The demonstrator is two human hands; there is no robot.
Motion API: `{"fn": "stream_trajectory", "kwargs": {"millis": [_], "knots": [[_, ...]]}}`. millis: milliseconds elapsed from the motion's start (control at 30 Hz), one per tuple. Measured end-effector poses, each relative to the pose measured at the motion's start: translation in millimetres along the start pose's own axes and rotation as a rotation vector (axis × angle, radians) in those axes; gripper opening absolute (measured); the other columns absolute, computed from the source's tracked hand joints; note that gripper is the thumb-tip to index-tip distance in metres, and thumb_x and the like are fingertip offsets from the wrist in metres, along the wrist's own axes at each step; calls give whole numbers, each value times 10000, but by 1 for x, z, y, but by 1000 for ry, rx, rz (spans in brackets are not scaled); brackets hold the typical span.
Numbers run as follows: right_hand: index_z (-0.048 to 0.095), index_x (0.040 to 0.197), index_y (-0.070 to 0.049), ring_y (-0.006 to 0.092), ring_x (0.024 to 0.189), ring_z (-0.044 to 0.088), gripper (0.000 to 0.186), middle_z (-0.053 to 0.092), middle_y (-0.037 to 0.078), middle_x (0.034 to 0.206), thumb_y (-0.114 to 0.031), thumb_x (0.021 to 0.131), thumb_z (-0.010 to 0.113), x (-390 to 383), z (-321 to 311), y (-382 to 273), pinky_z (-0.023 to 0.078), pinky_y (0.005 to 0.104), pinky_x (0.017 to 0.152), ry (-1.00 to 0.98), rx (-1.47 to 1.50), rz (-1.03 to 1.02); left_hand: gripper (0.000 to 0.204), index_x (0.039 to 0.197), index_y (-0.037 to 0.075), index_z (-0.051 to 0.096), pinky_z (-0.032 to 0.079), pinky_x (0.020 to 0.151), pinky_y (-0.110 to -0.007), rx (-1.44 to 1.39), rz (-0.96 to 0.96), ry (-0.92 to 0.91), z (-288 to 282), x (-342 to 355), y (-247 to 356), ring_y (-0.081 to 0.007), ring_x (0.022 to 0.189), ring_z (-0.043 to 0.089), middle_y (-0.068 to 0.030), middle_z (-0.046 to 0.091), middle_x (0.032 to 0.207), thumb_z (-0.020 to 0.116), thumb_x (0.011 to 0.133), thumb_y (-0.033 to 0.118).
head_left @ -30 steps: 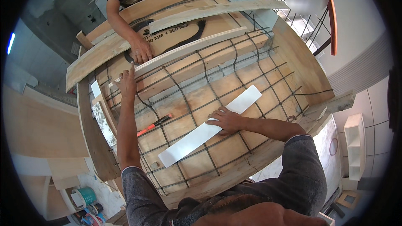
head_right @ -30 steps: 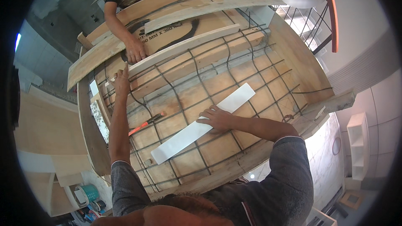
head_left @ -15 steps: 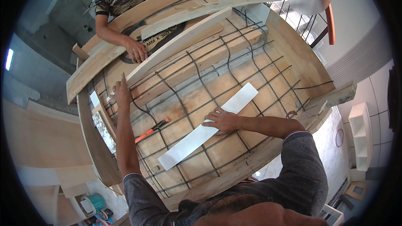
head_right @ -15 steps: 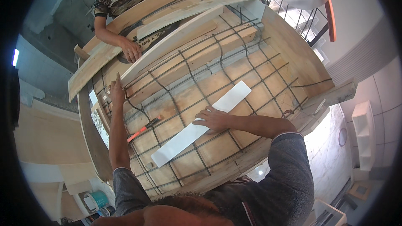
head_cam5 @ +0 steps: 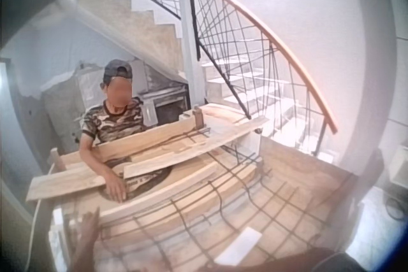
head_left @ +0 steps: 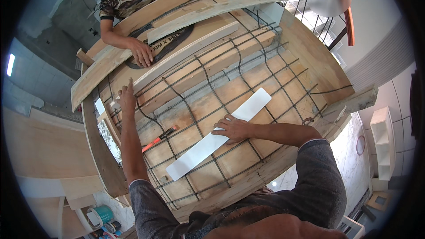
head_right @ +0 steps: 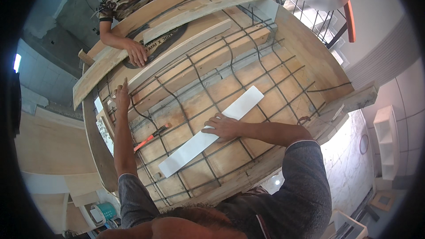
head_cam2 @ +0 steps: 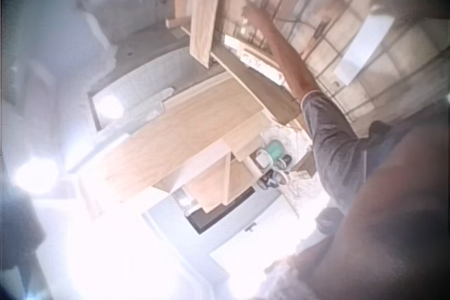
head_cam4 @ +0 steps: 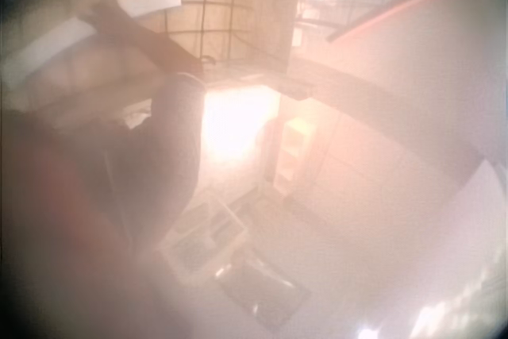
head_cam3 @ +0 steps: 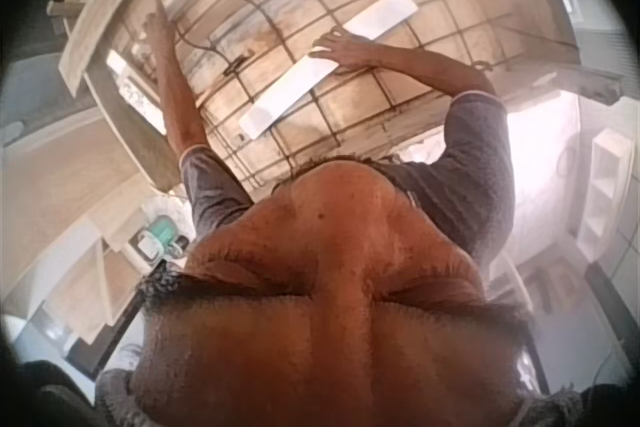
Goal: The person saws a piece of wood by hand, uses pliers to adjust wires on a metal grid, and positions wooden planks within a larger wooden frame structure.
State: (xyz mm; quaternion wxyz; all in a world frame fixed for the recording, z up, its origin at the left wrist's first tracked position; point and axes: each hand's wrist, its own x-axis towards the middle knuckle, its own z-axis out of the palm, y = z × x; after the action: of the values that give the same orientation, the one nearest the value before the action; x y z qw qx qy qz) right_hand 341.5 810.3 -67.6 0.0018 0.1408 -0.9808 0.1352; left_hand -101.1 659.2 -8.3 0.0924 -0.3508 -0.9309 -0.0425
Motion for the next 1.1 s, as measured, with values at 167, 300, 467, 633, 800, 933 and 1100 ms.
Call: {"fn": "stream_trajectory", "kwargs": {"millis": [167, 300, 467, 633, 800, 933, 1100], "knots": [[441, 1328, -124, 291, 1199, 437, 687, 471, 140, 1267, -388, 755, 712, -1, 5, 1, 327, 465, 993, 4, 17, 2, 599, 1393, 332, 419, 318, 881, -701, -23, 93, 25, 8, 6, -7, -353, 1088, 519, -67, 563, 1130, 535, 877, 51], [439, 1333, -125, 289, 1208, 432, 699, 472, 137, 1270, -383, 746, 719, -1, 0, 0, 321, 468, 1002, -17, 36, 7, 584, 1389, 347, 411, 228, 929, -771, -90, 107, -50, 14, 15, -19, -325, 1133, 503, -31, 546, 1175, 523, 887, 70], [435, 1345, -128, 289, 1225, 421, 712, 467, 136, 1286, -374, 742, 722, -4, -3, 5, 312, 472, 1018, -56, 41, 33, 612, 1400, 331, 395, 285, 916, -732, -46, 116, -32, 24, 19, -11, -325, 1110, 524, -44, 553, 1171, 574, 864, 96], [421, 1366, -135, 300, 1240, 410, 714, 450, 141, 1318, -393, 759, 695, 11, -10, -1, 295, 486, 1034, -110, 36, 74, 769, 1404, 178, 390, 447, 894, -470, -95, 110, 18, 33, 18, -8, -345, 1087, 540, -155, 566, 1164, 748, 731, 279], [457, 1331, -118, 316, 1192, 436, 699, 460, 138, 1290, -446, 757, 682, 11, -4, -9, 303, 498, 1017, -61, -22, 67, 631, 1400, 197, 389, 204, 1016, -722, 45, 20, 186, 33, 6, 19, -325, 1247, 460, -86, 515, 1307, 601, 806, 215], [480, 1297, -99, 316, 1160, 453, 694, 476, 136, 1260, -437, 734, 707, 18, 2, -16, 316, 499, 1000, -43, -34, 38, 596, 1411, 183, 377, 135, 1062, -691, -15, -59, 258, 35, -9, 18, -344, 1345, 342, -99, 458, 1374, 552, 841, 181], [512, 1249, -94, 317, 1132, 459, 683, 472, 130, 1258, -404, 692, 756, 20, 3, -17, 320, 498, 985, -54, -73, 55, 730, 1408, 171, 368, 138, 1062, -688, 6, -78, 262, 38, -10, 18, -345, 1364, 308, -90, 429, 1396, 674, 746, 182]]}}
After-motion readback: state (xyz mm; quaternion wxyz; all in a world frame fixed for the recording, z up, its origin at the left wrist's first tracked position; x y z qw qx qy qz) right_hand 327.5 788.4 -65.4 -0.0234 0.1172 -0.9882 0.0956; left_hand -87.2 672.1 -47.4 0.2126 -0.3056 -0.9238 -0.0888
